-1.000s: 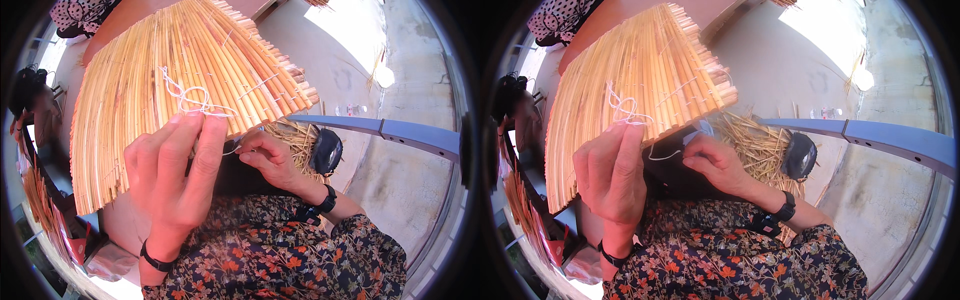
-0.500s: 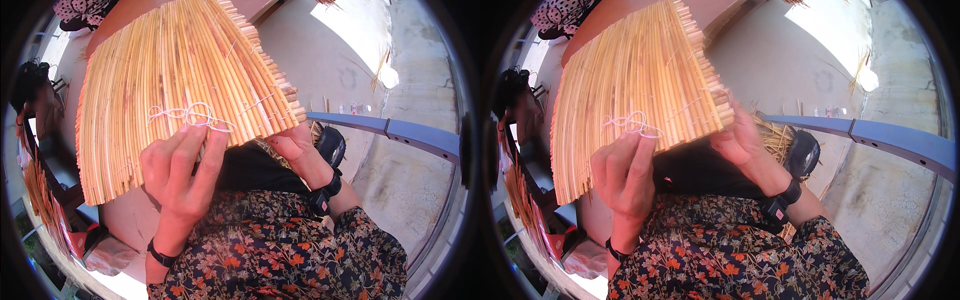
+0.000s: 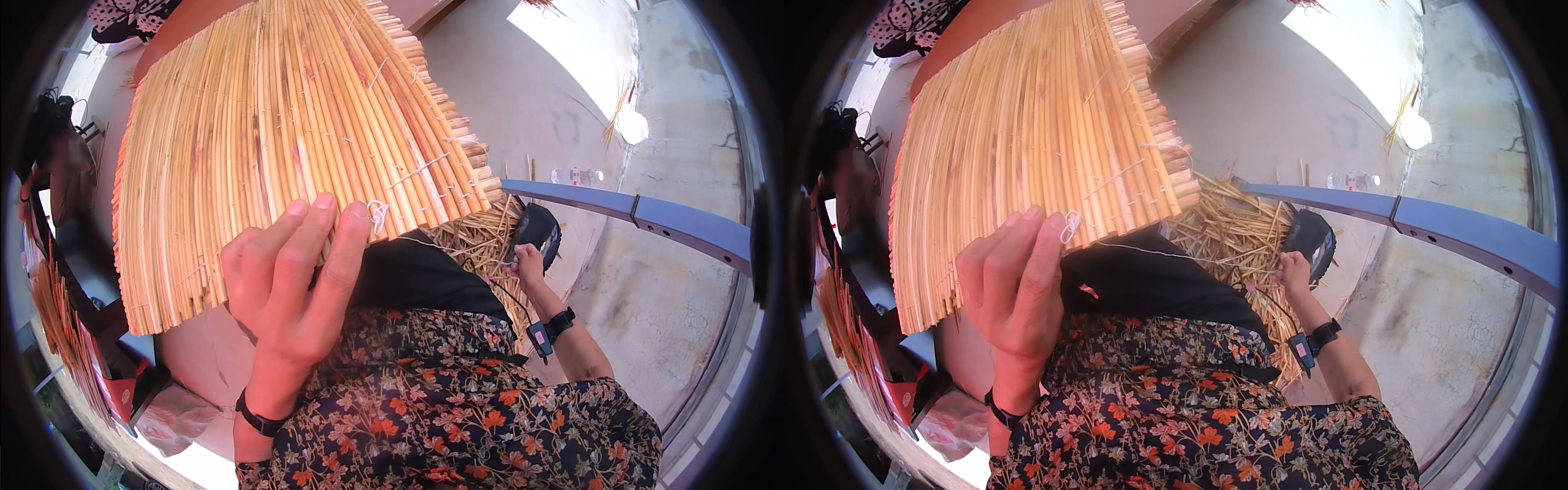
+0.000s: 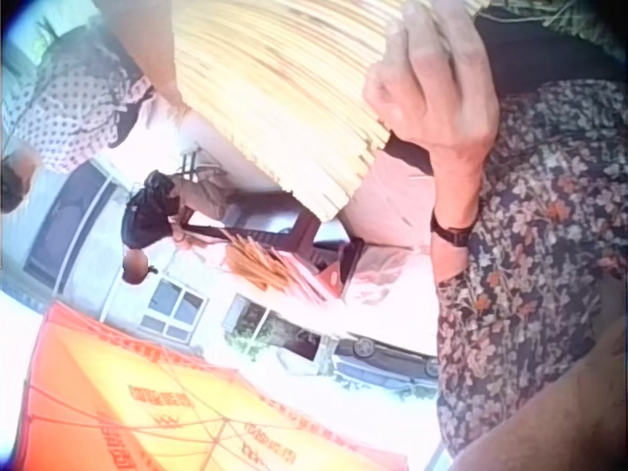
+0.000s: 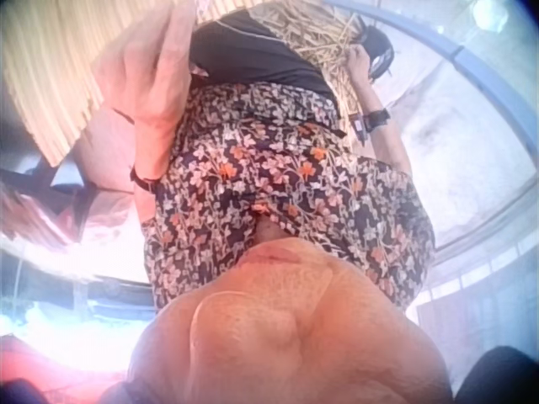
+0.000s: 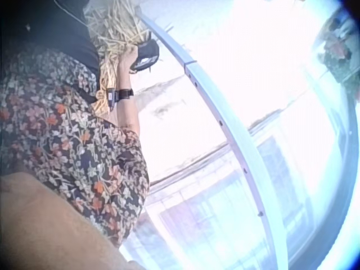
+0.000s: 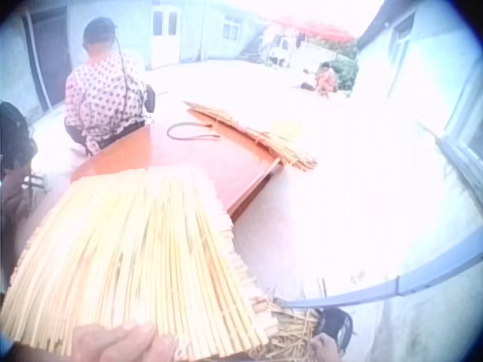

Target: The person weaves a flat mat using thin bamboo strips and white string. They hold the bundle of strips in their left hand and use their right hand to wrap and tie the string around the strips at regular intervals. The person occasionally flips the mat to work on different sections.

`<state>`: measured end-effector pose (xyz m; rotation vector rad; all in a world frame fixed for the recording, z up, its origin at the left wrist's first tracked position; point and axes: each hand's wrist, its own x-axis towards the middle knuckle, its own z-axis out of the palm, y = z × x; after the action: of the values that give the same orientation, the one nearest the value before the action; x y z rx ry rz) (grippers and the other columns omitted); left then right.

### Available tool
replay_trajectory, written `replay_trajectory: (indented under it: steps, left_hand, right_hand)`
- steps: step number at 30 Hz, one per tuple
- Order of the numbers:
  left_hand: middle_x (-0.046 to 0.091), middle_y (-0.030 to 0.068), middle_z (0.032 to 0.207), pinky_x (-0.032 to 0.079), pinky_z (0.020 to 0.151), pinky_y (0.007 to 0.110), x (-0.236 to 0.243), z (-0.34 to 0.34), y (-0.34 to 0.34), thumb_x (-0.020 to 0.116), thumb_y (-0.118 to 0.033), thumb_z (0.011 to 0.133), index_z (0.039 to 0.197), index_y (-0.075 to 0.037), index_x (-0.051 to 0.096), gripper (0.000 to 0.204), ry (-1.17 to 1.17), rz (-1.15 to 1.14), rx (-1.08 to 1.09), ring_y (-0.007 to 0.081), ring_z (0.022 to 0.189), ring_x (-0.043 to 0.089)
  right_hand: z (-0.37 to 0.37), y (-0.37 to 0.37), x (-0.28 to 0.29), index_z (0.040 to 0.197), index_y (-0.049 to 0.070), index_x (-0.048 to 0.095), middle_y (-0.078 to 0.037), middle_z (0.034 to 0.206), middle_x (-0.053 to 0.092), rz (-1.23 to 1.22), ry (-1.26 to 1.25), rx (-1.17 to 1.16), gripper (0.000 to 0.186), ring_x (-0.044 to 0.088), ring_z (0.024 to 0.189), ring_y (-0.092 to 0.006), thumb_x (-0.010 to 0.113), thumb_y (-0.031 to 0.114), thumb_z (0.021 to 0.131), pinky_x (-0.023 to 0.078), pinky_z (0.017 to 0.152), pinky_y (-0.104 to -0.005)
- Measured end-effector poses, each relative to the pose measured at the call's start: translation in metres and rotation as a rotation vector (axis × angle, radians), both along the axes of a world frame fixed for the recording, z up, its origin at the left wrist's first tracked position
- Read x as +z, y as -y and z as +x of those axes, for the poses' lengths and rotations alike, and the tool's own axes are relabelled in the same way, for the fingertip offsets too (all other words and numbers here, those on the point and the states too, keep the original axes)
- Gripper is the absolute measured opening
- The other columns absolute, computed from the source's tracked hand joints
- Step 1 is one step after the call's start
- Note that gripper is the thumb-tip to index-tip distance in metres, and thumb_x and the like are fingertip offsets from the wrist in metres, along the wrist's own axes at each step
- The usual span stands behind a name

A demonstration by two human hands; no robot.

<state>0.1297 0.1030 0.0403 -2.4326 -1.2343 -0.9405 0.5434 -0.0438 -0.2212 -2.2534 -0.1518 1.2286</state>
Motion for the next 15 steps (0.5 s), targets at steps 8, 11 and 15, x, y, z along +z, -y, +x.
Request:
replay_trajectory:
  steps: [8,11,15]
  left_hand:
    - [0.071,0.0065,0.110,0.047,0.078,0.035,0.004,0.002,0.005,0.073,-0.010,0.078,0.113,-0.010,0.076,0.035,0.003,-0.040,0.011,0.0223,0.096,0.066]
    - [0.071,0.0062,0.111,0.047,0.078,0.035,0.003,0.004,0.004,0.072,-0.010,0.077,0.113,-0.011,0.076,0.036,0.003,-0.049,0.030,0.0222,0.097,0.066]
    - [0.071,0.0064,0.110,0.047,0.078,0.035,-0.002,0.005,0.004,0.072,-0.010,0.077,0.112,-0.010,0.076,0.035,0.034,-0.041,0.022,0.0219,0.096,0.066]
  right_hand:
    - [-0.183,-0.136,0.181,0.130,0.002,0.051,-0.011,0.094,0.066,0.720,-1.294,0.404,0.030,0.065,0.067,-0.0195,0.055,0.019,0.105,0.058,0.059,-0.0341]
    - [-0.206,-0.151,0.200,0.131,0.004,0.052,-0.010,0.096,0.066,0.616,-1.355,0.472,0.032,0.066,0.071,-0.0214,0.057,0.021,0.105,0.058,0.059,-0.0361]
    - [-0.182,-0.151,0.173,0.129,0.005,0.055,-0.008,0.096,0.066,0.619,-1.386,0.077,0.028,0.065,0.076,-0.0161,0.058,0.019,0.104,0.060,0.062,-0.0373]
